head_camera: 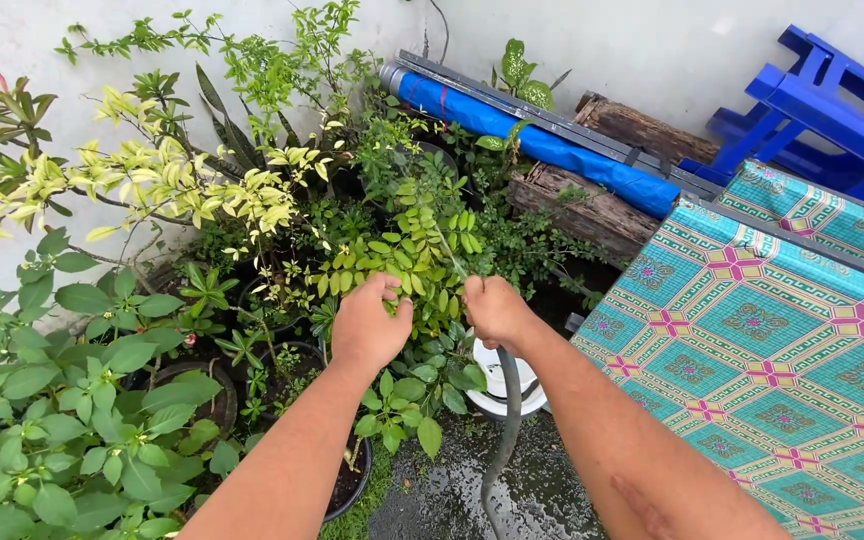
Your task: Watering several potted flowers and green plants using a garden hose.
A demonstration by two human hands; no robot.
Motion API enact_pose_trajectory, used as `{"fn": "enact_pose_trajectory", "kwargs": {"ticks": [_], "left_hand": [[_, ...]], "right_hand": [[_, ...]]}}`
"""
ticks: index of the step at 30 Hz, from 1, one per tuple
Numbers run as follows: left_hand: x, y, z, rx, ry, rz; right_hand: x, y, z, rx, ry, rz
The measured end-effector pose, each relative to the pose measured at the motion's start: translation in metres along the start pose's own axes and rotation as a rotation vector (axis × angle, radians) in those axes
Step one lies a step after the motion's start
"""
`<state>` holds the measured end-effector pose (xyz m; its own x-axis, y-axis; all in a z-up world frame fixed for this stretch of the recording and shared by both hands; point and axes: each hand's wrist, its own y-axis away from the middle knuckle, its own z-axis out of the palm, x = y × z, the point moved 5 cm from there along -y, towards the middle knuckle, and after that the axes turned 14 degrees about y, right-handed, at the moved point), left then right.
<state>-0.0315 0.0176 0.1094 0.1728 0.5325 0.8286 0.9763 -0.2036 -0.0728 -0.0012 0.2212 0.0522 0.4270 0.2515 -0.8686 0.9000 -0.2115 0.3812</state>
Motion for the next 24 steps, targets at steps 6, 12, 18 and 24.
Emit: {"fn": "enact_pose_trajectory", "kwargs": {"ticks": [6, 12, 18, 24], "left_hand": [[0.0, 0.001, -0.001, -0.028, 0.042, -0.117], [-0.016, -0.001, 0.0, -0.039, 0.078, -0.12], [-0.03, 0.009, -0.005, -0.04, 0.052, -0.141], [-0.032, 0.019, -0.016, -0.012, 0.065, -0.146]], "right_hand": [[0.003, 0.006, -0.006, -0.011, -0.036, 0.042], [0.012, 0.007, 0.0, -0.046, -0.068, 0.04], [0.027, 0.001, 0.01, -0.048, -0.095, 0.077], [0.029, 0.001, 0.016, -0.011, 0.014, 0.045]]}}
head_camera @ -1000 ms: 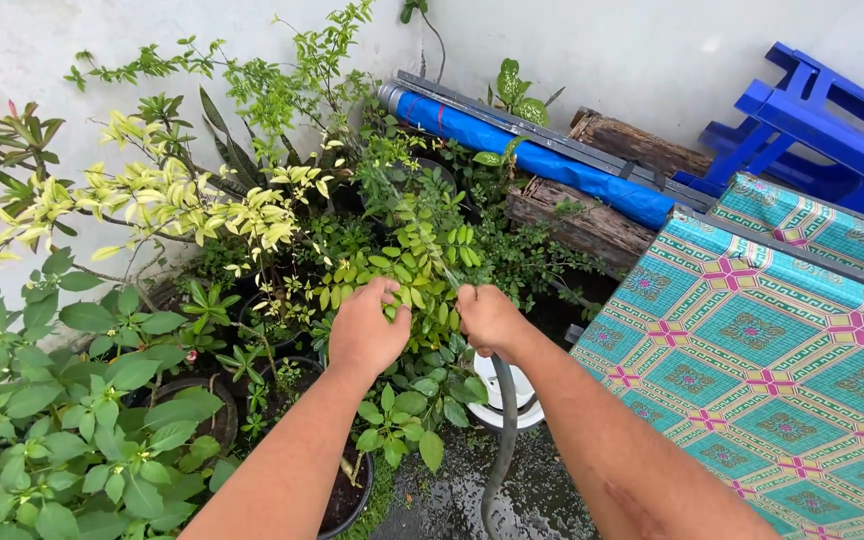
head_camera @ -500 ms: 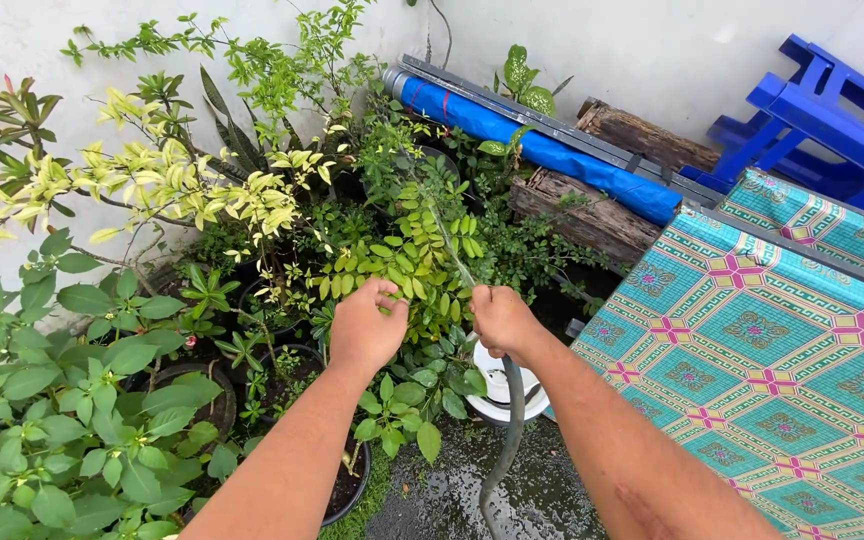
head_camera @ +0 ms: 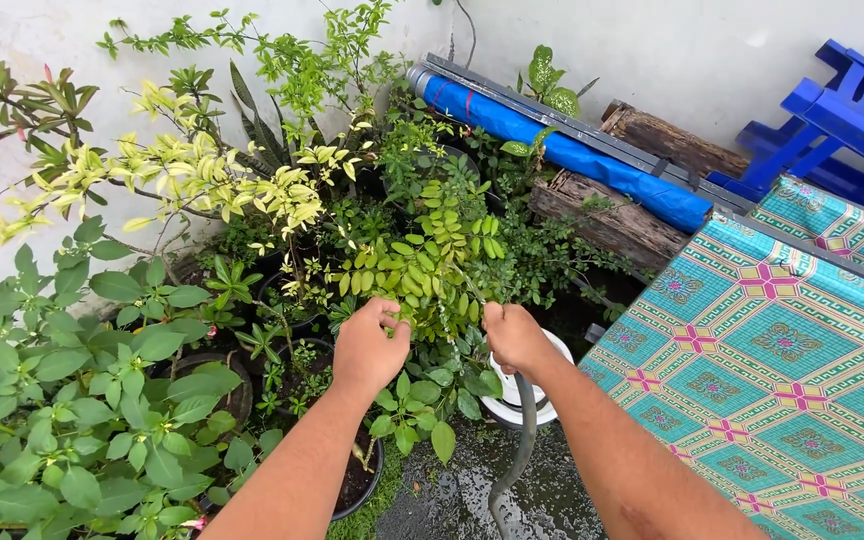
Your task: Watering several potted flowers and green plants using a garden hose.
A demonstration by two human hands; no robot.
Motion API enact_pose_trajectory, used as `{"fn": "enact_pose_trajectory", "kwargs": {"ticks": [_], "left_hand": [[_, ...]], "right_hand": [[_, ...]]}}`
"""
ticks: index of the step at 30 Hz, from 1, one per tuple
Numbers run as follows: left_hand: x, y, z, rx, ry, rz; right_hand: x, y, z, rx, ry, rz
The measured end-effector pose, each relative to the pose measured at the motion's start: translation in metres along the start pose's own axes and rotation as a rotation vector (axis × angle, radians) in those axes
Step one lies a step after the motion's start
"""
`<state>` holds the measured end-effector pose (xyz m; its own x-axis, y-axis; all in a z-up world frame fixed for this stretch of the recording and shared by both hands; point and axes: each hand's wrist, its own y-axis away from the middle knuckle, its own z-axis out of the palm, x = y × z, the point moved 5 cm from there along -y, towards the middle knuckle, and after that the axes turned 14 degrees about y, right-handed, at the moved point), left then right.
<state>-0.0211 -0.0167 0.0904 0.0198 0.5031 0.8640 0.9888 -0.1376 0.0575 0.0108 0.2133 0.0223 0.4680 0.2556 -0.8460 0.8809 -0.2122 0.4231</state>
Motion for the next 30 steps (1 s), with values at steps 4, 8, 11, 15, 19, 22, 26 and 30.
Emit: {"fn": "enact_pose_trajectory", "kwargs": {"ticks": [4, 8, 11, 15, 19, 22, 26, 30], "left_hand": [[-0.01, 0.0, -0.001, 0.015, 0.006, 0.001], [-0.01, 0.003, -0.006, 0.022, -0.009, -0.021], [-0.012, 0.003, -0.006, 0.02, -0.018, -0.025], [-0.008, 0.004, -0.007, 0.006, -0.026, -0.039], [-0.004, 0.005, -0.004, -0.027, -0.054, -0.068], [-0.005, 0.002, 0.004, -0.045, -0.081, -0.051], [0.001, -0.005, 0.021, -0.059, -0.095, -0.003], [0.008, -0.01, 0.045, -0.058, -0.072, 0.071]], "right_hand": [[0.006, -0.007, 0.002, 0.002, -0.005, -0.015], [0.002, -0.006, 0.009, 0.004, 0.023, -0.02], [0.0, -0.003, 0.01, 0.014, 0.066, -0.012], [0.001, -0.002, 0.009, 0.014, 0.085, 0.0], [0.008, -0.007, 0.0, 0.013, 0.04, 0.021], [0.015, -0.008, -0.013, 0.058, 0.01, 0.057], [0.025, -0.011, -0.036, 0.095, -0.037, 0.079], [0.036, -0.011, -0.056, 0.125, -0.055, 0.09]]}}
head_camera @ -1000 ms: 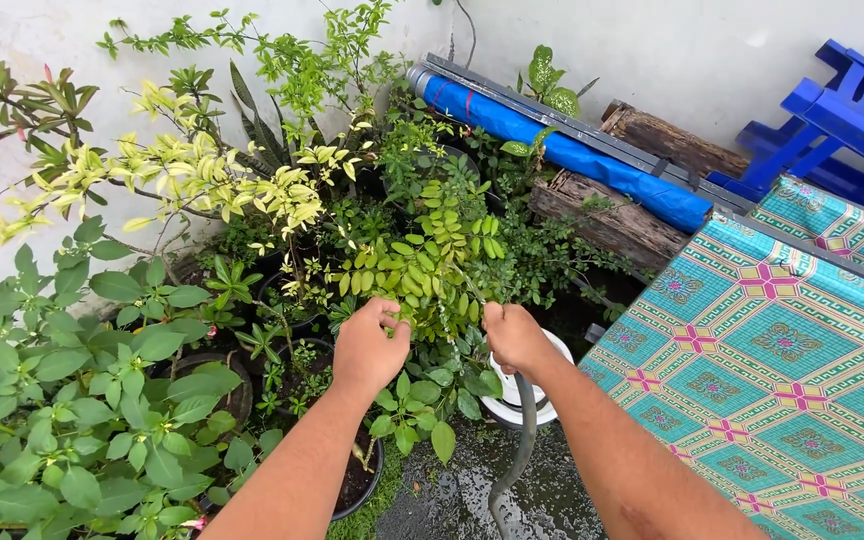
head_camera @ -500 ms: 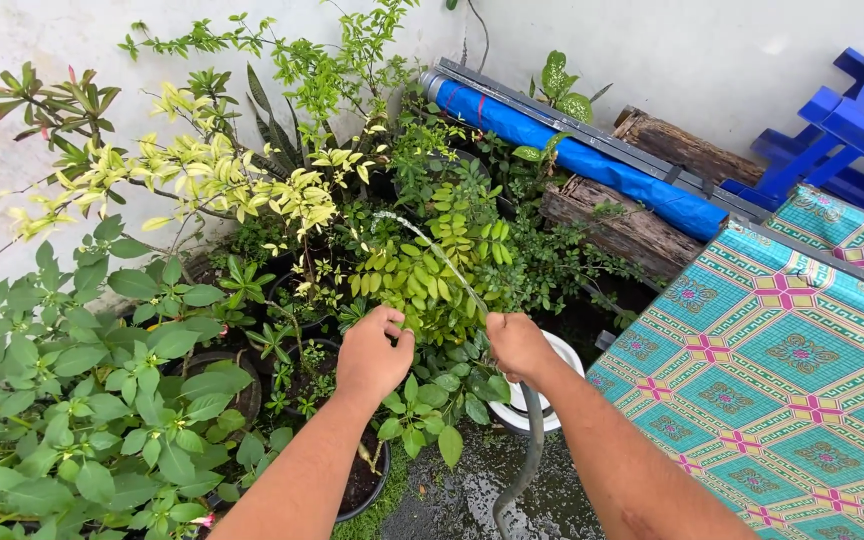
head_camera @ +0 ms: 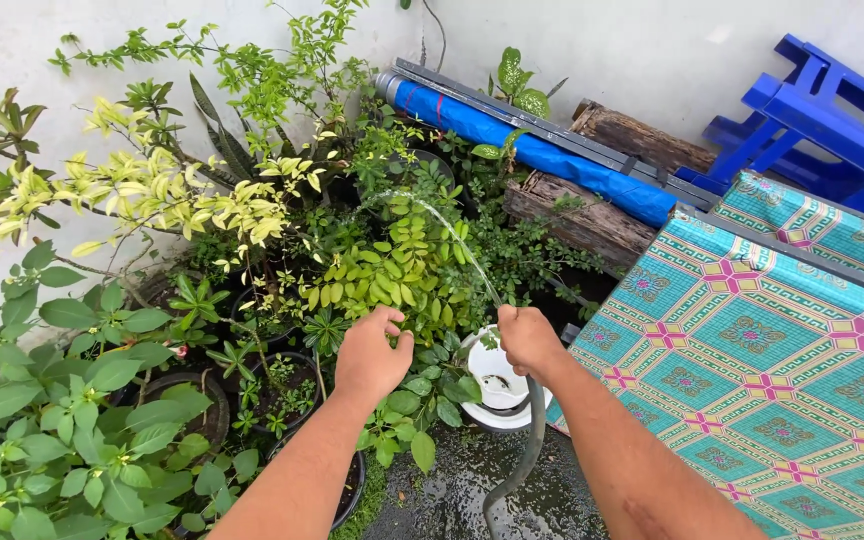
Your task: Watering several potted flowers and green plants using a garden hose.
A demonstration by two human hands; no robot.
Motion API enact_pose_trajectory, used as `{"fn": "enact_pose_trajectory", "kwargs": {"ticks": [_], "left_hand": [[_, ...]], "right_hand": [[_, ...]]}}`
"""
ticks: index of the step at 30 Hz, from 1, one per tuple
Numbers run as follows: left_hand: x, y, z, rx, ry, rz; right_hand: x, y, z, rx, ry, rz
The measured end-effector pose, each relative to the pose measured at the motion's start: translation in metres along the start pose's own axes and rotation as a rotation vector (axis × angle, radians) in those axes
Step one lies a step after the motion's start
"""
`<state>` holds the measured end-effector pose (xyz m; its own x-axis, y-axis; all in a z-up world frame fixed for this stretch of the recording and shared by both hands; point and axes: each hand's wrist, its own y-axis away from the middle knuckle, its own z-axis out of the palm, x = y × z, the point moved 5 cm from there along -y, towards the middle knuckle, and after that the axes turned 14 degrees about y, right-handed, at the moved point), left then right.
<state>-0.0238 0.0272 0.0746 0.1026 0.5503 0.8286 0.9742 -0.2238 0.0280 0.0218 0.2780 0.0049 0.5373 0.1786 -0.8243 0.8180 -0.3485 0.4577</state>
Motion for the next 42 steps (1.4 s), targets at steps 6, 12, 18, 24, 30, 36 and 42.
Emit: {"fn": "enact_pose_trajectory", "kwargs": {"ticks": [6, 12, 18, 24, 30, 36, 42], "left_hand": [[0.02, -0.005, 0.035, -0.037, 0.034, 0.012], [0.036, -0.005, 0.059, -0.069, 0.029, 0.04], [0.046, -0.004, 0.069, -0.102, 0.019, 0.025], [0.053, -0.007, 0.074, -0.082, 0.006, 0.036], [0.054, -0.006, 0.078, -0.066, 0.021, 0.04], [0.051, -0.005, 0.075, -0.05, 0.025, 0.05], [0.046, -0.004, 0.071, -0.04, 0.02, 0.025]], "right_hand": [[0.009, 0.004, -0.03, 0.046, -0.048, 0.016], [0.022, 0.004, -0.054, 0.074, -0.045, 0.034], [0.026, 0.008, -0.063, 0.089, -0.079, 0.047], [0.031, 0.001, -0.068, 0.096, -0.054, 0.035], [0.03, -0.002, -0.075, 0.101, -0.032, 0.032], [0.014, 0.009, -0.075, 0.099, 0.037, 0.014], [0.02, 0.001, -0.071, 0.099, 0.037, 0.013]]}}
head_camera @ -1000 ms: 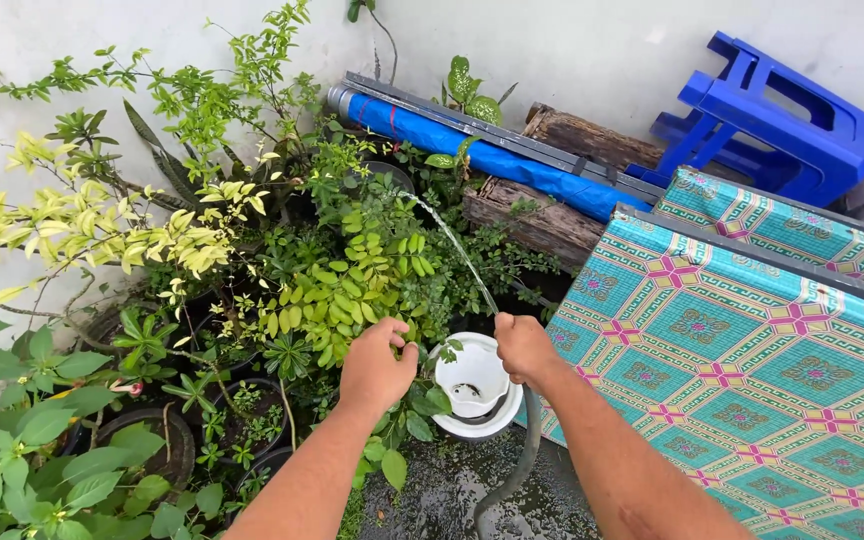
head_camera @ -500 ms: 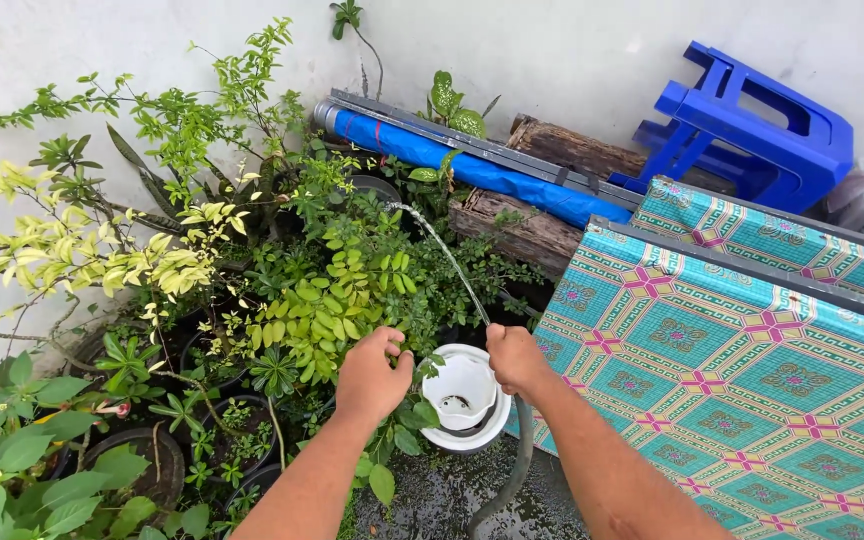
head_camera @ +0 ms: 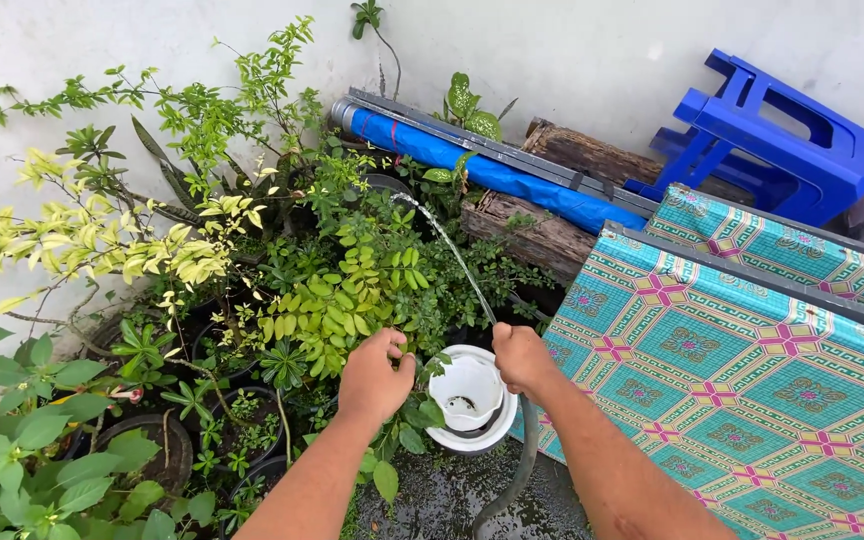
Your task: Watering several potted flowers and green plants using a garden hose.
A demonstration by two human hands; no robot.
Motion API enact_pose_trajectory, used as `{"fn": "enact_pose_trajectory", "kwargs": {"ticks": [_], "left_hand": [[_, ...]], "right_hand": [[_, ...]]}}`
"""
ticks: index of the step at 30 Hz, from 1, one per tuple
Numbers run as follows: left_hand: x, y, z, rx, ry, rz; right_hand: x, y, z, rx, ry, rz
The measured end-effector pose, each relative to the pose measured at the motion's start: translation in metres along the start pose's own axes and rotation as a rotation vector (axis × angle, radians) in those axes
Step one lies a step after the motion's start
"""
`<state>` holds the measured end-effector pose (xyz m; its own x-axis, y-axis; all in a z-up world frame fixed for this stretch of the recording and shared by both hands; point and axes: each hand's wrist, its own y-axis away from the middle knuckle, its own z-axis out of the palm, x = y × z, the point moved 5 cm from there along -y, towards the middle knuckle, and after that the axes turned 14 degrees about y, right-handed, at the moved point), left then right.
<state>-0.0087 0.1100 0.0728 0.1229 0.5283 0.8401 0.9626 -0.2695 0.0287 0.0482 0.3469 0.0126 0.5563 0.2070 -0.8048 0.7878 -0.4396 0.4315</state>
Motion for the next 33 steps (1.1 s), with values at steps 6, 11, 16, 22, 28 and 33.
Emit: {"fn": "enact_pose_trajectory", "kwargs": {"ticks": [6, 11, 16, 22, 28, 33], "left_hand": [[0.004, 0.008, -0.009, -0.043, -0.044, -0.095], [0.001, 0.006, -0.014, -0.04, -0.056, -0.084], [0.001, 0.006, -0.017, -0.042, -0.046, -0.096], [-0.004, 0.004, -0.013, -0.047, -0.047, -0.086], [-0.008, 0.004, -0.015, -0.048, -0.042, -0.088], [-0.012, 0.007, -0.019, -0.049, -0.058, -0.073]], "right_hand": [[-0.004, 0.005, 0.007, -0.022, -0.011, 0.01], [-0.005, 0.006, 0.009, -0.014, -0.03, 0.018], [-0.001, 0.002, 0.005, 0.024, -0.029, 0.033], [0.007, -0.003, 0.002, 0.039, -0.045, 0.068], [0.005, 0.001, 0.005, 0.031, -0.032, 0.075], [0.009, -0.004, 0.011, 0.024, -0.015, 0.076]]}}
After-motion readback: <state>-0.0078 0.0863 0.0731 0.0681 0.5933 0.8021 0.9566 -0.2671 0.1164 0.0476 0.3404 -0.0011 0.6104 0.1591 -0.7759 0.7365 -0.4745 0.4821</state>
